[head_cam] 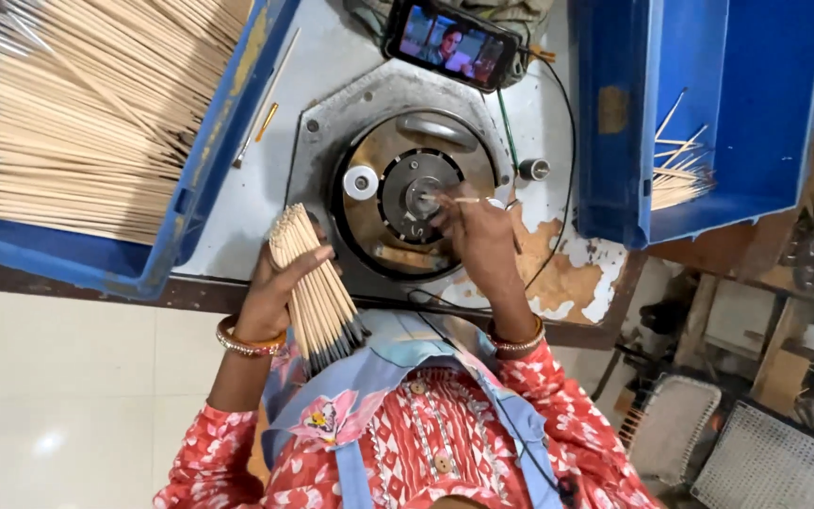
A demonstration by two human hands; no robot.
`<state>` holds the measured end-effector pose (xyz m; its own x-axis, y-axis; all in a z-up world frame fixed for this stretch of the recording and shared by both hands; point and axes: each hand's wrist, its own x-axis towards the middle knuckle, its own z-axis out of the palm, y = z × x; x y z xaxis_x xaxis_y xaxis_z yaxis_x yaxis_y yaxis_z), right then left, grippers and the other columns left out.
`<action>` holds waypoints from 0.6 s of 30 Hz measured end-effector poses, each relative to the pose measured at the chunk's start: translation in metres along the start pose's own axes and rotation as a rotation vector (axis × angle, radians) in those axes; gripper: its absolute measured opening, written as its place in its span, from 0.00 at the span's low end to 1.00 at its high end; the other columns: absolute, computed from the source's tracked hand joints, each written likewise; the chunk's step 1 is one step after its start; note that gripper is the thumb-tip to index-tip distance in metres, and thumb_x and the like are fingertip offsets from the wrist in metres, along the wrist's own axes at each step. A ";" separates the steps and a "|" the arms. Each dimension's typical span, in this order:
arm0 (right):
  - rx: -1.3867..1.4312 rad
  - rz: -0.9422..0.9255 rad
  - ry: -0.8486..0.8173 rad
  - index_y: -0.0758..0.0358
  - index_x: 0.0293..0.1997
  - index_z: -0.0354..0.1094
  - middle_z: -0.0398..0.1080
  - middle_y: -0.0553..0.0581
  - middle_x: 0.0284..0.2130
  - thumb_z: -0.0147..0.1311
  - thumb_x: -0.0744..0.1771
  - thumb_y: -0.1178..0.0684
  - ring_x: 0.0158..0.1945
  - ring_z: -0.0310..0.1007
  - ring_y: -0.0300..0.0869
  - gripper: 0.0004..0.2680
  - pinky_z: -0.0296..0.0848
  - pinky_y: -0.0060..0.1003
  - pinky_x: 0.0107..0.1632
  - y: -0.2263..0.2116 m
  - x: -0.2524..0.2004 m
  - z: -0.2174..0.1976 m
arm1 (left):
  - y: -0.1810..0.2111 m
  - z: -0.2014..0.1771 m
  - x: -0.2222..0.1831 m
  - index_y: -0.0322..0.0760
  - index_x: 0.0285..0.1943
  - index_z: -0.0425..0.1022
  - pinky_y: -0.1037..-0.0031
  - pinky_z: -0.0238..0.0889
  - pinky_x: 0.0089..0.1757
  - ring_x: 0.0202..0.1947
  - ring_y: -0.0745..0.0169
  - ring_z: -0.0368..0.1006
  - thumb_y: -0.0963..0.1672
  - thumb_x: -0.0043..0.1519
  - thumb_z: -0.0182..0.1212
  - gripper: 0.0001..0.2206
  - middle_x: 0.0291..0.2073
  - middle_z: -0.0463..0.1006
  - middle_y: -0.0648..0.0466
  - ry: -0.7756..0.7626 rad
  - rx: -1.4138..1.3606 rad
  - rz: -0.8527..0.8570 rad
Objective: Feeding thin incense sticks into a processing machine and collecting processed sticks into a tray.
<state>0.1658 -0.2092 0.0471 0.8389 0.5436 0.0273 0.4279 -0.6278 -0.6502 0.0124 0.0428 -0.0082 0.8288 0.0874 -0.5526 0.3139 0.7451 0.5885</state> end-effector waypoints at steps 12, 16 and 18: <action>0.685 0.394 0.171 0.64 0.48 0.71 0.69 0.62 0.31 0.47 0.74 0.55 0.34 0.68 0.56 0.06 0.70 0.45 0.38 -0.041 -0.012 -0.017 | 0.008 0.031 -0.008 0.31 0.56 0.71 0.71 0.76 0.42 0.38 0.65 0.80 0.38 0.51 0.73 0.24 0.39 0.81 0.52 -0.048 0.372 0.104; 0.084 -0.206 -0.216 0.67 0.45 0.72 0.76 0.62 0.37 0.58 0.66 0.58 0.40 0.78 0.54 0.06 0.74 0.45 0.43 -0.076 -0.015 -0.031 | 0.047 0.071 -0.018 0.28 0.54 0.74 0.70 0.72 0.44 0.41 0.65 0.78 0.38 0.50 0.75 0.23 0.41 0.82 0.50 -0.246 0.840 0.353; -0.038 -0.189 -0.325 0.68 0.45 0.72 0.75 0.63 0.35 0.58 0.64 0.61 0.40 0.77 0.56 0.07 0.73 0.46 0.43 -0.054 -0.031 -0.036 | 0.048 0.071 -0.008 0.29 0.51 0.75 0.69 0.73 0.40 0.38 0.64 0.79 0.39 0.47 0.77 0.23 0.38 0.83 0.51 -0.309 1.063 0.328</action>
